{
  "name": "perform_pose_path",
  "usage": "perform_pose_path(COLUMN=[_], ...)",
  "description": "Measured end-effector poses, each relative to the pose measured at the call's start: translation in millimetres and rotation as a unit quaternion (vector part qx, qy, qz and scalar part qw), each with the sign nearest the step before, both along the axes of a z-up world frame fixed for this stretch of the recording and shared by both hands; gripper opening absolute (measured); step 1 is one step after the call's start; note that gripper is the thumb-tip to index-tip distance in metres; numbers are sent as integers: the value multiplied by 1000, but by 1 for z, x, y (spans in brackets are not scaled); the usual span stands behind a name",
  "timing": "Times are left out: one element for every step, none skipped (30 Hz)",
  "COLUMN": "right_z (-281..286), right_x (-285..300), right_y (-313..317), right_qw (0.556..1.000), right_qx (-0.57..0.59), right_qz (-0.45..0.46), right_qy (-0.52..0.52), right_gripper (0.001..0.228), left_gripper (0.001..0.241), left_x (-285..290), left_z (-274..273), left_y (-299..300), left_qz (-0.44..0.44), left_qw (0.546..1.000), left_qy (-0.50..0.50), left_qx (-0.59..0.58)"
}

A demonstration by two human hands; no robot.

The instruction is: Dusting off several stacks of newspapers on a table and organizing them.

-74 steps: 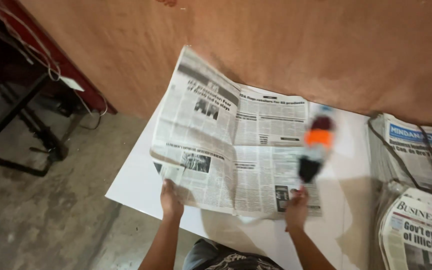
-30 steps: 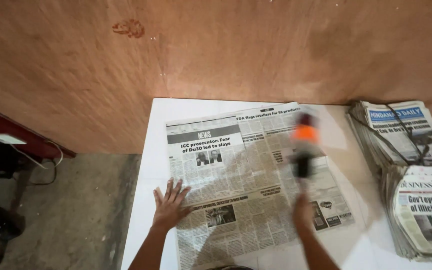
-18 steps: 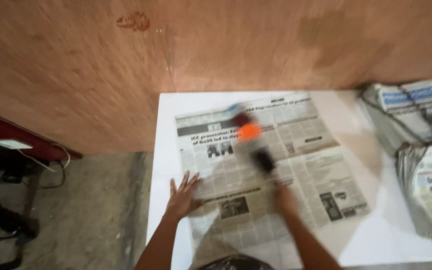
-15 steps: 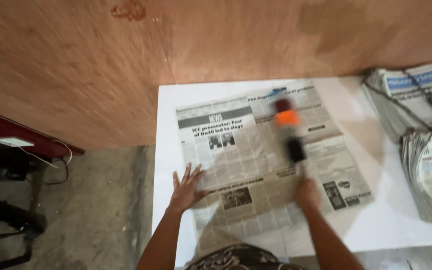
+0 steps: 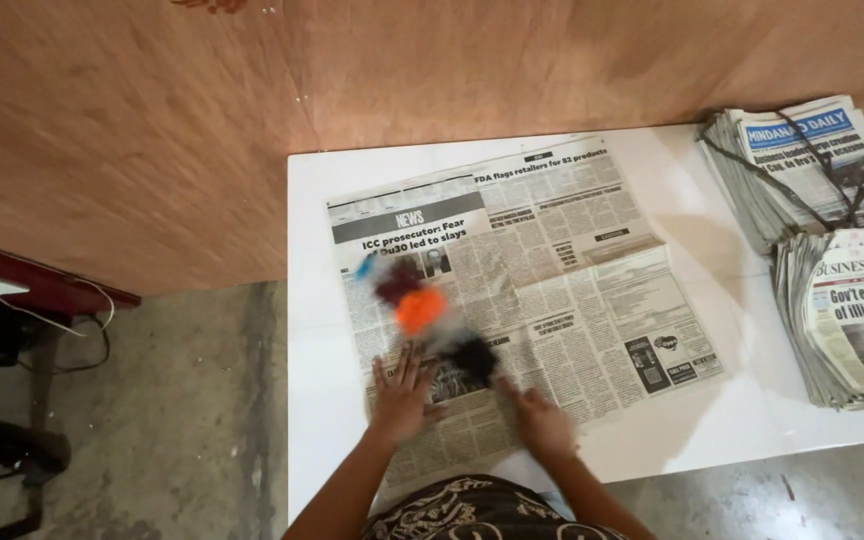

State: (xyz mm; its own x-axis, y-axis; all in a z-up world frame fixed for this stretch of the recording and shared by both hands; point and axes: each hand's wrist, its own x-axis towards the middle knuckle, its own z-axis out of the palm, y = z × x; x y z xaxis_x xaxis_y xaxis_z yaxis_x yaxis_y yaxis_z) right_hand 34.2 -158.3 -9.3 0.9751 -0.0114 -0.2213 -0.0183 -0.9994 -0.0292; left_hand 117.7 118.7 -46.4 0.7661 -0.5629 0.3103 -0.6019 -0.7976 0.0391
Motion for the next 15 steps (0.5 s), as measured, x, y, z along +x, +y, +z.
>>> perform_pose_path(right_z=[-3,-6,-10,-7,-4,-1,1,4,6,26,45,65,35,5,-25], right_x=[2,4,6,9,9,10,10,10,10,13,16,18,14,10,5], right_y=[-18,-36,-55,-73,-92,-112,-122,-132,-143,-130,-117,-104,-107,-110,-113], right_qw=[1000,998,993,993,984,971,971,961,944,945,935,922,921,933,942], right_qx=[2,15,27,29,12,-5,-5,41,86,86,138,190,191,211,230], right_qz=[3,-54,-111,-109,-172,-234,-233,-273,-311,-310,-306,-301,-302,-253,-204], right_qy=[0,20,41,42,47,52,54,-8,-69,-68,-111,-154,-154,-145,-135], right_gripper=[60,59,58,58,44,37,37,47,68,68,69,71,71,45,39], left_gripper=[107,102,99,99,101,104,104,106,111,111,109,107,107,104,103], left_x=[2,5,7,8,6,5,4,3,4,4,6,7,8,9,9], left_z=[21,41,61,56,51,46,48,50,53,51,50,49,56,63,71], left_y=[-1,-2,-4,-3,-4,-5,-11,-16,-22,-25,-29,-34,-39,-44,-49], left_qz=[3,9,12,14,17,18,20,41,63,64,80,96,96,111,125], left_qw=[1000,983,933,933,943,951,951,951,950,950,940,928,928,916,904], left_qy=[0,175,345,346,324,301,303,302,302,303,328,352,352,375,398], left_qx=[2,52,99,99,82,64,64,52,41,40,58,76,77,86,95])
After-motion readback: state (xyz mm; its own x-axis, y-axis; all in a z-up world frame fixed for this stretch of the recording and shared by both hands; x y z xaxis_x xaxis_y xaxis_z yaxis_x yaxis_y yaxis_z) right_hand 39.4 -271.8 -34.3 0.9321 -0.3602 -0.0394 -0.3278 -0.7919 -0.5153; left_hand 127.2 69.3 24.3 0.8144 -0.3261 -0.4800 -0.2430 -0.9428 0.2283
